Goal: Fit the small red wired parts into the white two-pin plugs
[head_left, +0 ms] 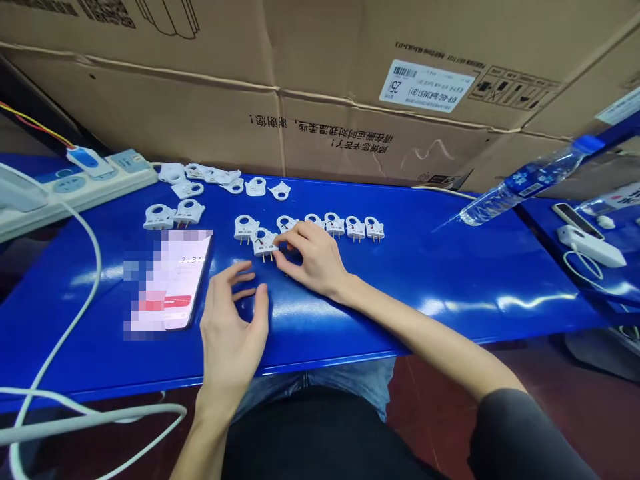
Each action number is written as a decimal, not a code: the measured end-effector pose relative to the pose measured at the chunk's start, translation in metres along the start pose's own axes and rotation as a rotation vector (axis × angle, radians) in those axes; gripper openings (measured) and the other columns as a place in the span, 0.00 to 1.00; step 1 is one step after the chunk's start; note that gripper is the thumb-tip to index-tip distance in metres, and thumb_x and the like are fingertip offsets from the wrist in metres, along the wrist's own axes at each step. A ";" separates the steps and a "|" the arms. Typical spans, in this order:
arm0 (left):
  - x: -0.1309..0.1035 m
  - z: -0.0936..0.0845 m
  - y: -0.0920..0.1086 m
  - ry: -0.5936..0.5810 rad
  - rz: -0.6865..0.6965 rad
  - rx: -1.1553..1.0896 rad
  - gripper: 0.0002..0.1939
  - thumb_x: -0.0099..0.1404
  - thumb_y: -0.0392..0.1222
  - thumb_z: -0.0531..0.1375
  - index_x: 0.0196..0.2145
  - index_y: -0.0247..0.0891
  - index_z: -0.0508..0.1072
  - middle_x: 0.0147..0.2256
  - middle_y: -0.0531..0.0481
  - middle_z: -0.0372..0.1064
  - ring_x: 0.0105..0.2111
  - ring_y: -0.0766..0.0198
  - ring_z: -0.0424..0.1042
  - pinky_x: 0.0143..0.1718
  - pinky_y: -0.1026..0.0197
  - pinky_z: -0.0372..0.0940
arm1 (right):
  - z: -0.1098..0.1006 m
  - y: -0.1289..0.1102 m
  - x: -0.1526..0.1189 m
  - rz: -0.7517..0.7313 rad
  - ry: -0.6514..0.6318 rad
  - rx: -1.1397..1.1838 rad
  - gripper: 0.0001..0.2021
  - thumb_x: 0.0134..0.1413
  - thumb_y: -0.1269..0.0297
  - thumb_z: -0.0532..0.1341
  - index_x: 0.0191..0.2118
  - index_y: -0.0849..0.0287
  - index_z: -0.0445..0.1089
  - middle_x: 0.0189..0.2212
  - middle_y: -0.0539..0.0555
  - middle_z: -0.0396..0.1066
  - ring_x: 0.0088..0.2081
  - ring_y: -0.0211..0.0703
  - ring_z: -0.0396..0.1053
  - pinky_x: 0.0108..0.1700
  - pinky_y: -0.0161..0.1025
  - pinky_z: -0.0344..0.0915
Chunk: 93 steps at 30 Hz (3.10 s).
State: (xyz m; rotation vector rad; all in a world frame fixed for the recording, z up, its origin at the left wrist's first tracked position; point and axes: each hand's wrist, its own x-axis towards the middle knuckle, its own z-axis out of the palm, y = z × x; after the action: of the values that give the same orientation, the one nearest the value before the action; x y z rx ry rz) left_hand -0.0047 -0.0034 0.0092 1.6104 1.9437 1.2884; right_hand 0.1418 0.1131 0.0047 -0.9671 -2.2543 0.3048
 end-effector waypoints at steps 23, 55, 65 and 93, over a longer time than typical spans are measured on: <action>-0.001 -0.003 -0.001 -0.069 0.040 0.026 0.15 0.72 0.44 0.59 0.55 0.43 0.69 0.53 0.46 0.72 0.49 0.57 0.75 0.51 0.52 0.72 | 0.010 0.007 0.024 0.097 -0.081 -0.257 0.08 0.68 0.61 0.59 0.45 0.57 0.74 0.44 0.57 0.73 0.48 0.53 0.64 0.46 0.47 0.55; -0.002 -0.003 -0.003 -0.056 0.016 -0.048 0.19 0.70 0.45 0.60 0.57 0.42 0.66 0.53 0.42 0.70 0.52 0.54 0.74 0.52 0.48 0.74 | 0.024 -0.015 0.051 -0.058 -0.135 -0.254 0.11 0.69 0.57 0.61 0.46 0.56 0.77 0.48 0.57 0.71 0.51 0.53 0.62 0.48 0.48 0.59; -0.001 -0.002 -0.001 0.070 -0.084 -0.124 0.28 0.69 0.45 0.63 0.63 0.42 0.61 0.47 0.45 0.70 0.45 0.58 0.76 0.45 0.54 0.74 | -0.013 -0.014 -0.001 -0.164 -0.064 0.047 0.13 0.72 0.55 0.58 0.49 0.55 0.78 0.45 0.57 0.72 0.47 0.46 0.66 0.52 0.45 0.66; -0.001 -0.004 0.002 0.000 -0.032 -0.018 0.11 0.70 0.46 0.60 0.49 0.43 0.71 0.44 0.49 0.76 0.42 0.58 0.78 0.48 0.52 0.74 | -0.025 -0.011 -0.027 0.067 -0.273 -0.088 0.10 0.69 0.59 0.63 0.49 0.57 0.74 0.46 0.57 0.73 0.47 0.49 0.68 0.47 0.44 0.64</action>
State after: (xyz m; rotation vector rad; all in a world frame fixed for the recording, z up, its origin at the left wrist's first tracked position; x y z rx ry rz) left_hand -0.0064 -0.0067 0.0124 1.5639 1.9447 1.2898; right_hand 0.1661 0.0851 0.0152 -1.1050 -2.5026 0.3903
